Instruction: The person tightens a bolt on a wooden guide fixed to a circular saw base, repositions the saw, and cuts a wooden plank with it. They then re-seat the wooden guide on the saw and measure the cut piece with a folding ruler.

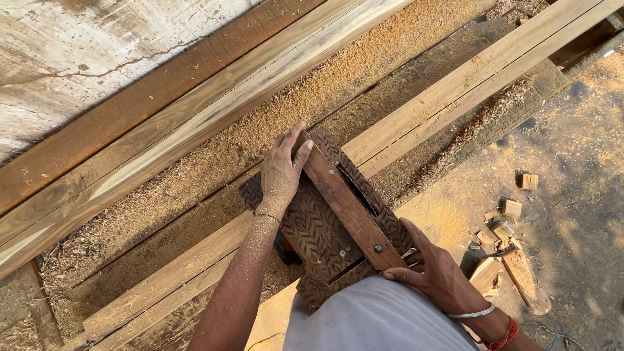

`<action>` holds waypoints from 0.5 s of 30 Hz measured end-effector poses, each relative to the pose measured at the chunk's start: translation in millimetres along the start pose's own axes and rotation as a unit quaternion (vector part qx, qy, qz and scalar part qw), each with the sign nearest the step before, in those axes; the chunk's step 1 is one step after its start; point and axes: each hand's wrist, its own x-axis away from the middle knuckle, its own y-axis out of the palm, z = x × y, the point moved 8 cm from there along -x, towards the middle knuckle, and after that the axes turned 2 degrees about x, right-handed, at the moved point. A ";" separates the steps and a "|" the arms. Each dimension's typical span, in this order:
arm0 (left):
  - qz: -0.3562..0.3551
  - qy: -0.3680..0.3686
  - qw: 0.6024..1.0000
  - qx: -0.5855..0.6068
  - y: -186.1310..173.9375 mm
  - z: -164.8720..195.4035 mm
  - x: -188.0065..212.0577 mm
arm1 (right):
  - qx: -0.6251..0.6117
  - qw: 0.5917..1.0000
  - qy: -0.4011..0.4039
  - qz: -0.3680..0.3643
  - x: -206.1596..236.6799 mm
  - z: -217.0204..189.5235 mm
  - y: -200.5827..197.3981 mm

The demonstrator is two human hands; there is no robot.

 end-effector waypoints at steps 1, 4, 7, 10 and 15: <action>-0.005 -0.007 1.000 -0.004 1.9 -2.5 -0.5 | -0.003 1.000 0.003 -0.004 -1.0 2.7 0.9; -0.004 -0.006 1.000 -0.011 7.3 -8.1 -0.8 | -0.011 1.000 0.010 -0.012 -4.9 22.6 6.5; -0.013 -0.010 1.000 -0.017 14.4 -14.3 0.3 | -0.015 1.000 0.019 -0.014 -15.8 59.5 19.8; 0.007 0.025 1.000 -0.018 14.9 -8.5 1.9 | -0.038 0.998 0.029 -0.046 -42.8 104.4 36.3; -0.019 -0.039 0.999 0.019 14.6 -13.3 8.5 | -0.015 0.998 0.052 0.040 -113.9 147.3 -19.6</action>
